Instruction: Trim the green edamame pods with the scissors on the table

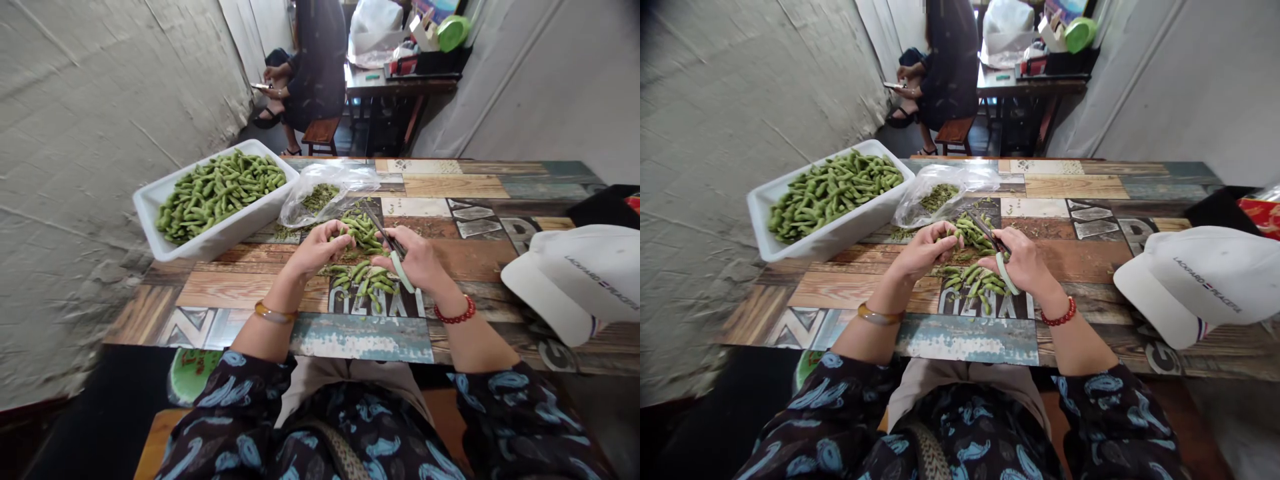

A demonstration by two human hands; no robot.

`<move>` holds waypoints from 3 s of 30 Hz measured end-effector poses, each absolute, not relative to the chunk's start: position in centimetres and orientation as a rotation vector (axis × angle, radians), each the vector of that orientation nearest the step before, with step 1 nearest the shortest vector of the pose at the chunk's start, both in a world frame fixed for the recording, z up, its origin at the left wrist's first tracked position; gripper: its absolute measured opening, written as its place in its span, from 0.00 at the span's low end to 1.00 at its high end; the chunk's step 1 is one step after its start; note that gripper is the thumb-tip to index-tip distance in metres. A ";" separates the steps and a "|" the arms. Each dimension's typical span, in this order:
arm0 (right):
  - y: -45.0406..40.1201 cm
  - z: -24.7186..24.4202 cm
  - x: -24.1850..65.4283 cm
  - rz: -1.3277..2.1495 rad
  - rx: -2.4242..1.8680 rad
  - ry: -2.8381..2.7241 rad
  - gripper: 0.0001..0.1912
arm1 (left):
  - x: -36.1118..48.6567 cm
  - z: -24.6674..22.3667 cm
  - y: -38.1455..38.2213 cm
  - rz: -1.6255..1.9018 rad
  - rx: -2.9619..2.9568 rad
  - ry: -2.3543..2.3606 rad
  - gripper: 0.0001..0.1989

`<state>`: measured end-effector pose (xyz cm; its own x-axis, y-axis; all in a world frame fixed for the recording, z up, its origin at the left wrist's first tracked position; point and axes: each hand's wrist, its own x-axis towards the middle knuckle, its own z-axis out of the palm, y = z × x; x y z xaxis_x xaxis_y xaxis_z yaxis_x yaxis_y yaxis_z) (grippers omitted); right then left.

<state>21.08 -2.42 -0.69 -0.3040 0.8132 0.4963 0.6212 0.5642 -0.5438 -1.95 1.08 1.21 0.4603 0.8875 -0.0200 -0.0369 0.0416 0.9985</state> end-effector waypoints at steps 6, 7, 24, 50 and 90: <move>-2.7 -1.1 20.6 0.246 -1.037 -2.118 0.25 | -1.3 0.8 0.8 0.882 1.210 0.832 0.18; -2.7 -1.2 20.5 0.248 -1.031 -2.127 0.25 | -1.2 0.7 0.8 0.884 1.205 0.834 0.18; -3.0 -1.2 20.0 0.244 -1.014 -2.190 0.22 | -0.9 0.3 0.4 0.908 1.198 0.856 0.17; -2.8 -1.0 20.3 0.235 -0.994 -2.209 0.26 | -1.2 0.1 0.9 0.951 1.479 0.881 0.13; -2.7 -1.9 19.9 0.228 -1.064 -2.100 0.28 | -0.5 1.3 0.5 1.064 0.926 0.816 0.17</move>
<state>19.86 -2.69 -1.87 -0.3668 0.7522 0.5475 0.6169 0.6371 -0.4621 -0.53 0.52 1.34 0.2833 0.9531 -0.1068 -0.3504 0.2065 0.9136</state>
